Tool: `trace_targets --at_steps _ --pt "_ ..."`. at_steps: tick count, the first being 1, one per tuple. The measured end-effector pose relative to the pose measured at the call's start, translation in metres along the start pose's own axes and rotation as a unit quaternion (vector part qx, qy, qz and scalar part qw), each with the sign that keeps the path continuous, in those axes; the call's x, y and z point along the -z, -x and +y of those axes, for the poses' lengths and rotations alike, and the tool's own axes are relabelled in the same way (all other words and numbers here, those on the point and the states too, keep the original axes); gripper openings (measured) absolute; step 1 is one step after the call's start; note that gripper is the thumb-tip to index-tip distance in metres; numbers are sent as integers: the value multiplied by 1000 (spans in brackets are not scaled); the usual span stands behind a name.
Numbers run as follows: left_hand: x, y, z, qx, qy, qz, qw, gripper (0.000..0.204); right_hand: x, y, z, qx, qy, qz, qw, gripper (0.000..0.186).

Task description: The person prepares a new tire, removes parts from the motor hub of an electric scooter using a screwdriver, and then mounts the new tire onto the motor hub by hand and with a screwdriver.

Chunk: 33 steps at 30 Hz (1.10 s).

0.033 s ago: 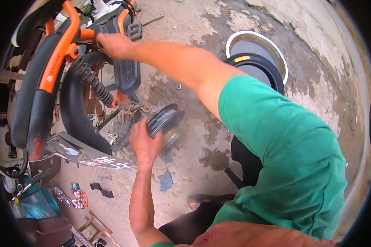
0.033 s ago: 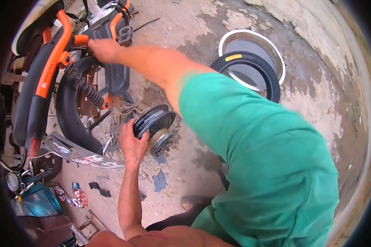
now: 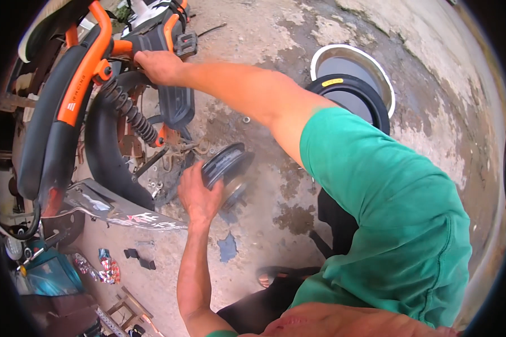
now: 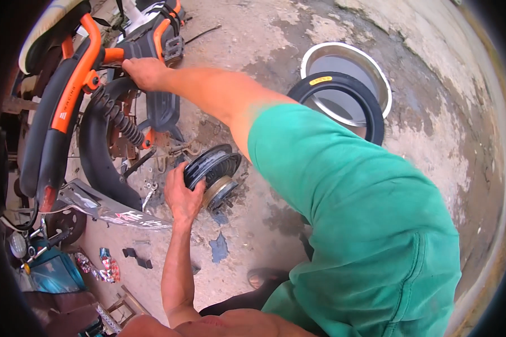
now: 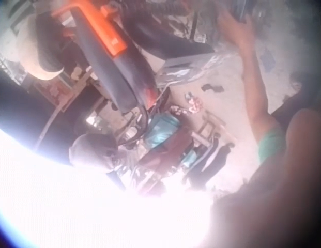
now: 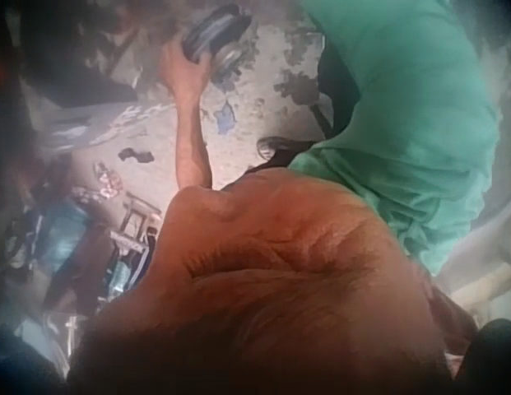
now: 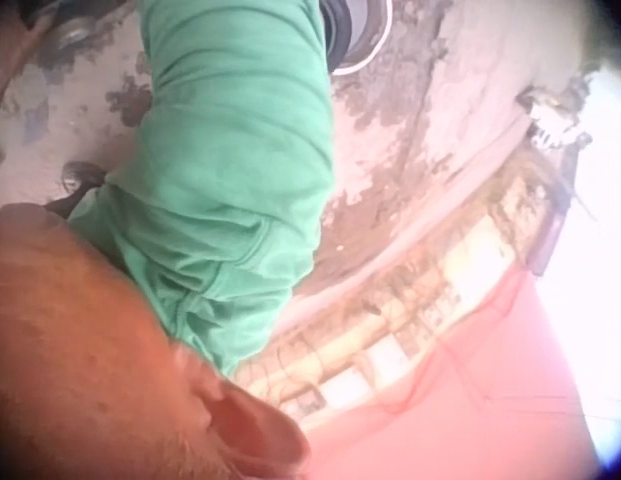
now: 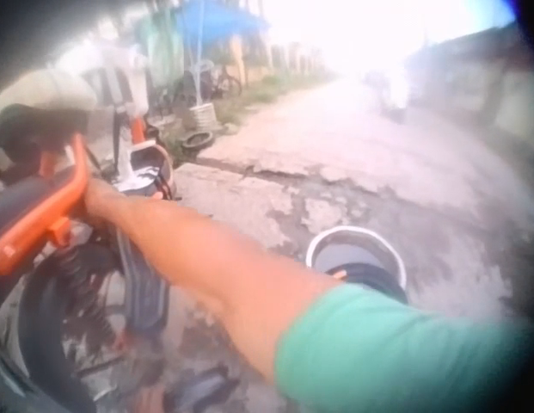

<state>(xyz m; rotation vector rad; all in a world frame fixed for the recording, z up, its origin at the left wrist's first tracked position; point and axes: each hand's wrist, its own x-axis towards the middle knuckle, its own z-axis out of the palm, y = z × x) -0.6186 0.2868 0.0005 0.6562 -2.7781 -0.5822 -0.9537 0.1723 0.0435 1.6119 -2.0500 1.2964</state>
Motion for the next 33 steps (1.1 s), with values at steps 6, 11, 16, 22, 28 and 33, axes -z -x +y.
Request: trace_targets --at_steps 6,11,16,22,28,33 --pt "-4 2 -11 -4 -13 7 1000 62 18 -40 0 -59 25 -48 997 34" --pt "3 3 -16 17 -2 -7 1000 62 31 -117 -23 -129 103 -121 979 53" --pt "1 -3 -13 -12 -10 -14 1000 62 17 -164 1 -84 150 -164 971 56" --pt "2 -7 -13 -21 -16 -4 1000 62 -4 -159 7 -109 71 -144 981 61" --pt "0 -12 -11 -30 -16 -13 999 62 -10 -113 16 -111 10 35 993 57" --pt "0 -14 -17 -40 2 -3 999 65 -14 -113 17 -84 6 30 996 55"
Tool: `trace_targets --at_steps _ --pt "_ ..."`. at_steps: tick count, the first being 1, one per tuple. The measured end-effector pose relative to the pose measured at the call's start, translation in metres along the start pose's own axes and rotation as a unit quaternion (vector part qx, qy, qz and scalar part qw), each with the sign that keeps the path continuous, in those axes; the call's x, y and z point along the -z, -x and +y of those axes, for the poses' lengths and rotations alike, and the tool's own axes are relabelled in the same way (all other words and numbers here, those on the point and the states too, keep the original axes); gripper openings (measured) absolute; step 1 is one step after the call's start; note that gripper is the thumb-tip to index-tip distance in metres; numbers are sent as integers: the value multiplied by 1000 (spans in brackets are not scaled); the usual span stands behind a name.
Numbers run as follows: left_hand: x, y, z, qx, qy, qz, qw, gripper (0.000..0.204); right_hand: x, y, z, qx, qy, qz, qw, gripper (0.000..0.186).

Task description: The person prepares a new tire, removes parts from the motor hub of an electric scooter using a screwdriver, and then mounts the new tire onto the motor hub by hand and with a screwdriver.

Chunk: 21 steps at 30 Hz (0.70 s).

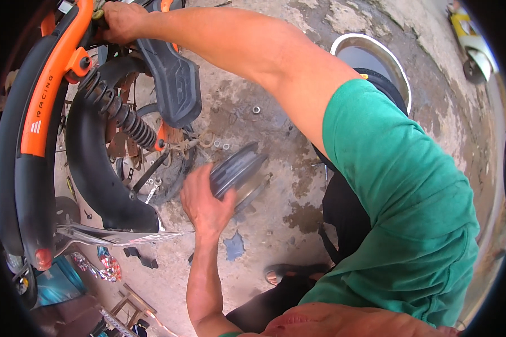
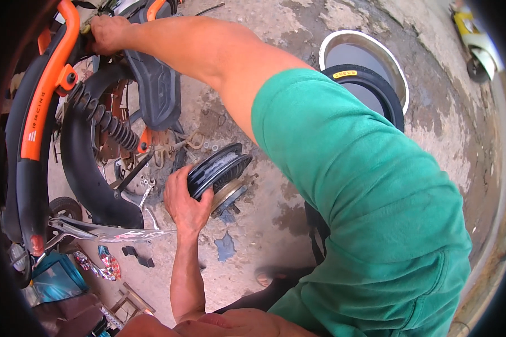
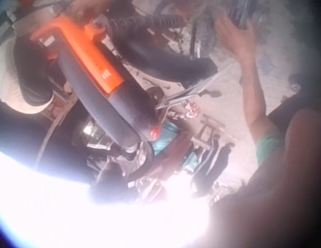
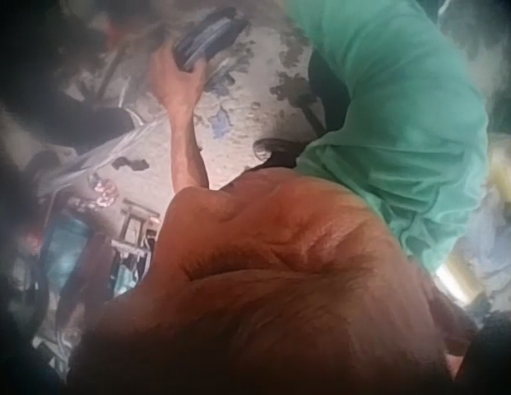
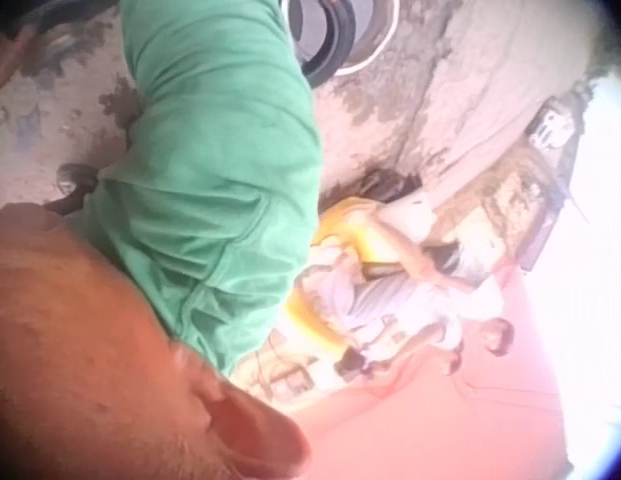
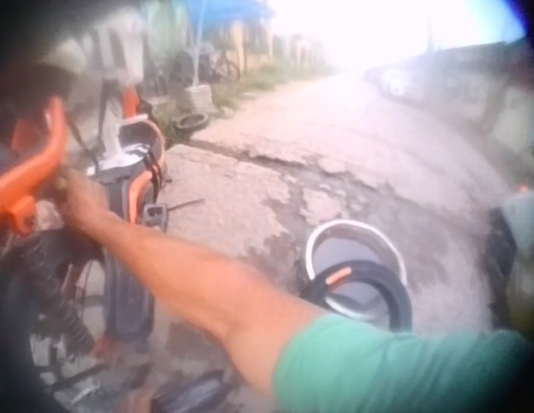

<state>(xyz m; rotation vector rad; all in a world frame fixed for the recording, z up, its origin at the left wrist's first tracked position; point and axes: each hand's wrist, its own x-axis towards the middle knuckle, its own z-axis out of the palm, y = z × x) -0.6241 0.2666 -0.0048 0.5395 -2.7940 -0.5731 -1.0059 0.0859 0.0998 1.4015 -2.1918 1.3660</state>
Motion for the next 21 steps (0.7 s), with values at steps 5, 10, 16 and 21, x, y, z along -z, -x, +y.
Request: trace_targets --at_steps 5,10,16,21 --pt "0 -13 1 -2 5 9 1000 64 -4 7 4 32 -17 -10 999 53" --pt "-2 -13 3 0 5 6 1000 64 -15 10 1 -11 -7 56 998 49" --pt "3 -13 8 2 8 -4 1000 59 -2 23 -17 -33 -28 -5 999 49" --pt "-2 -17 10 -8 10 5 1000 59 -5 63 1 64 -44 100 992 46"
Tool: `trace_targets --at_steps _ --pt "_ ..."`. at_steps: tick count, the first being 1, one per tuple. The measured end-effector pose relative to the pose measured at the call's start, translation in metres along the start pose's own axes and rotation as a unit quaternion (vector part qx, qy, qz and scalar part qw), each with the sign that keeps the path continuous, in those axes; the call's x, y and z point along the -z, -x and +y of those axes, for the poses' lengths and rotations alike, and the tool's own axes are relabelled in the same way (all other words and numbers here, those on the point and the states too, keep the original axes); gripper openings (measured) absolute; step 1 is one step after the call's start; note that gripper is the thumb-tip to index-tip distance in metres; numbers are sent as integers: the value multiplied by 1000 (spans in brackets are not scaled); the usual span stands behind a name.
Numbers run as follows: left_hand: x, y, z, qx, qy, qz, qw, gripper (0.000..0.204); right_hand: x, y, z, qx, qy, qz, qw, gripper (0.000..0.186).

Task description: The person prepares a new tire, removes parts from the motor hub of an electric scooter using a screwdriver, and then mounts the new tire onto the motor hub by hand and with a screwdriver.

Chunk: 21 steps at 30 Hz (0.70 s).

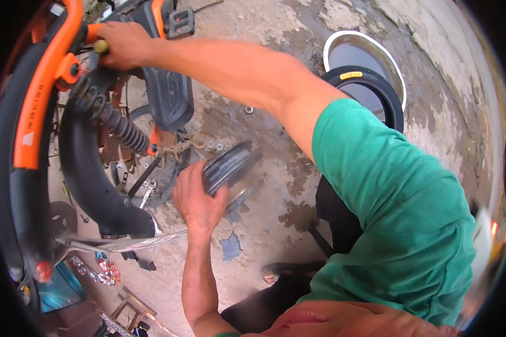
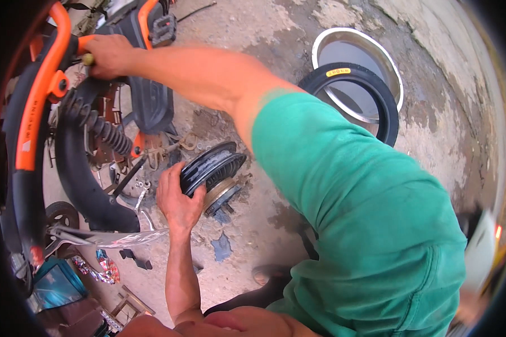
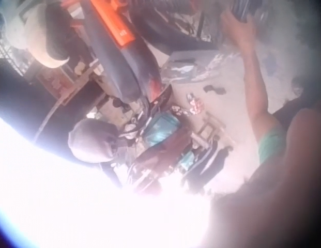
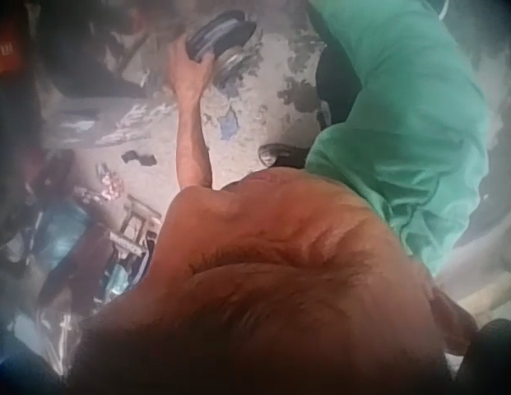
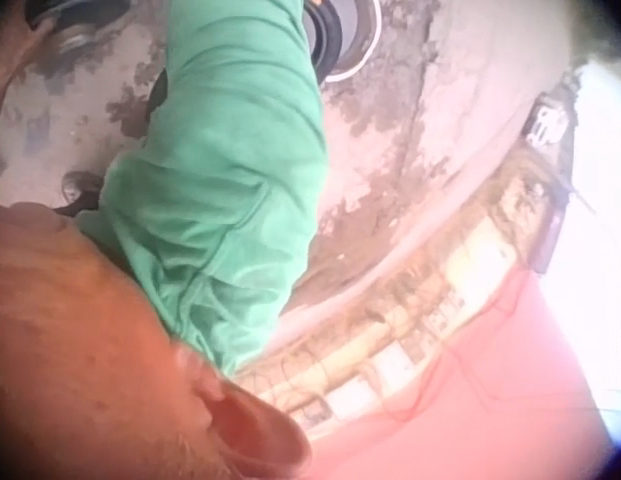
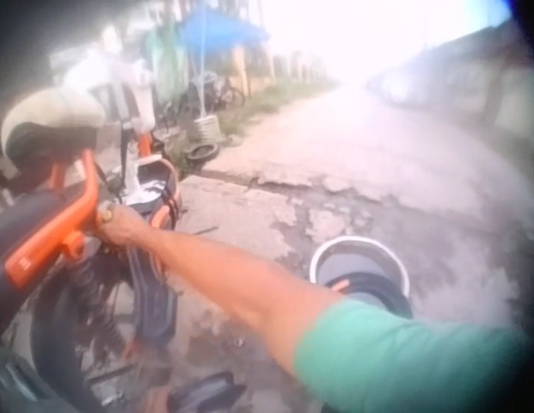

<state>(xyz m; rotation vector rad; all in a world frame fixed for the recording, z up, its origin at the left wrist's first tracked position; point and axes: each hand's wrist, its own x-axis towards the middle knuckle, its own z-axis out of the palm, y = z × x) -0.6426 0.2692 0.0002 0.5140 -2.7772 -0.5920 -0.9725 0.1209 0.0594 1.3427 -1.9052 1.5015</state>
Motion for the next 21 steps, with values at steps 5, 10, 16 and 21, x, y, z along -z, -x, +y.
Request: trace_targets --at_steps 5,10,16,21 --pt "5 10 -15 16 10 15 1000 60 14 50 1 99 -60 -102 988 24" --pt "-2 17 -15 36 -5 6 999 61 34 28 3 45 -56 -131 989 26" --pt "5 18 -19 34 -26 12 999 58 33 -65 -15 -130 22 -174 976 61" --pt "5 8 -19 47 -14 2 999 57 3 -99 -8 -185 63 -254 947 72"
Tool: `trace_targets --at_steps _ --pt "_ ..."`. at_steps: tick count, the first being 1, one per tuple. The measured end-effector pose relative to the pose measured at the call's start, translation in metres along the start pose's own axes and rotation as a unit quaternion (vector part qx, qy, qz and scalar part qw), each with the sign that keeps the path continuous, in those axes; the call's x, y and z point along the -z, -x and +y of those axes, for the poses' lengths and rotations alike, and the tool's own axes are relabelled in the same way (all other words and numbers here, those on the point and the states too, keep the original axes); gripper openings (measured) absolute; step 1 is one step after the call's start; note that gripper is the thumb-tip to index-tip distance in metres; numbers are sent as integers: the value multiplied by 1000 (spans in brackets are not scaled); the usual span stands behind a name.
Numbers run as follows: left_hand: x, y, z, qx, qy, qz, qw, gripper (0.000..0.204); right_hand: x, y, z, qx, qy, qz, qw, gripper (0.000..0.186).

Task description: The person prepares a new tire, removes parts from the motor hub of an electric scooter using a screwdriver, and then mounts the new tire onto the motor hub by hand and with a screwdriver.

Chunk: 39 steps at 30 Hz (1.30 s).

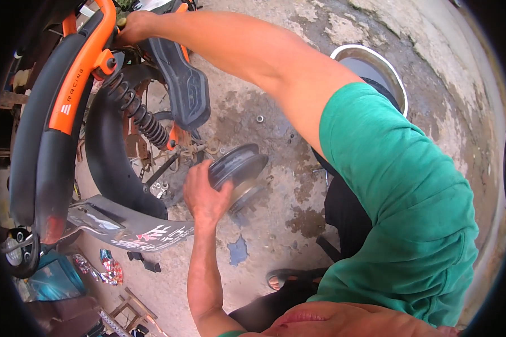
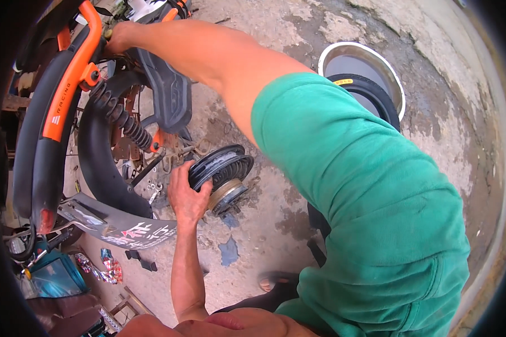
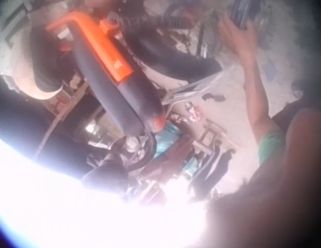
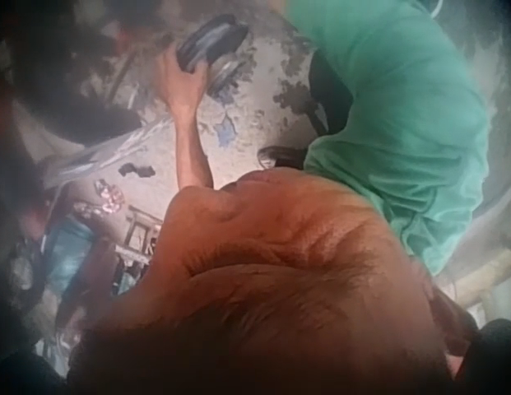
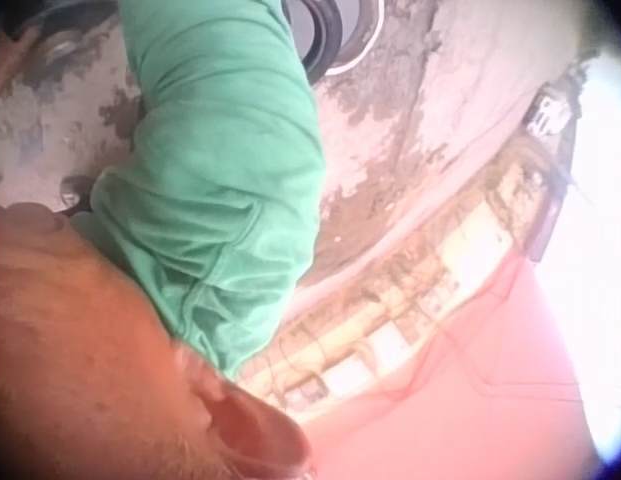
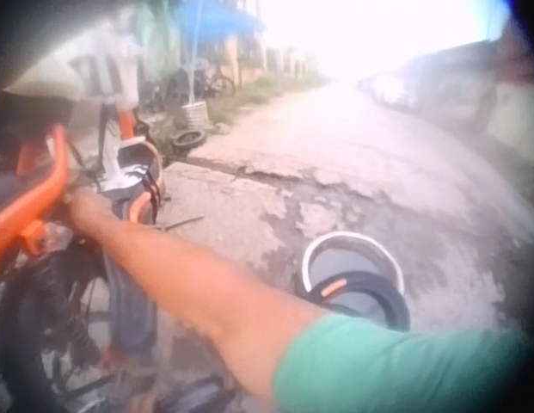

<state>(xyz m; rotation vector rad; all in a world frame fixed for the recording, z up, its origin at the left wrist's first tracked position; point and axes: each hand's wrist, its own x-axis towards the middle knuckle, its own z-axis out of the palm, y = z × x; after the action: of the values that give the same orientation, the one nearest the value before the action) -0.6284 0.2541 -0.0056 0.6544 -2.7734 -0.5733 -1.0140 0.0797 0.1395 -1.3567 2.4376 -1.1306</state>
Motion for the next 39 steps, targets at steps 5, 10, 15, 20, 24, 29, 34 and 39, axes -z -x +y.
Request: trace_targets --at_steps 5,10,15,20,24,29,34,39 --pt "-1 -8 10 9 37 -20 999 59 10 -29 14 -1 39 -127 991 70" --pt "3 -4 8 12 21 -3 1000 58 -5 12 -11 -1 83 -41 996 70" --pt "-1 -12 18 -10 24 4 1000 59 1 16 -5 -24 77 35 996 75" --pt "1 -12 18 -11 3 -8 1000 61 -8 13 1 -18 54 40 998 72" --pt "-1 -10 13 -25 9 6 1000 60 -13 11 1 -33 53 52 997 71" --pt "0 -8 10 -18 3 -1 1000 61 -27 29 1 -70 -33 97 992 64" --pt "-2 -12 5 -8 29 -4 1000 58 -49 41 24 25 -28 134 990 59" --pt "-4 -16 -1 -29 30 19 999 57 -73 49 51 110 -54 239 963 47"
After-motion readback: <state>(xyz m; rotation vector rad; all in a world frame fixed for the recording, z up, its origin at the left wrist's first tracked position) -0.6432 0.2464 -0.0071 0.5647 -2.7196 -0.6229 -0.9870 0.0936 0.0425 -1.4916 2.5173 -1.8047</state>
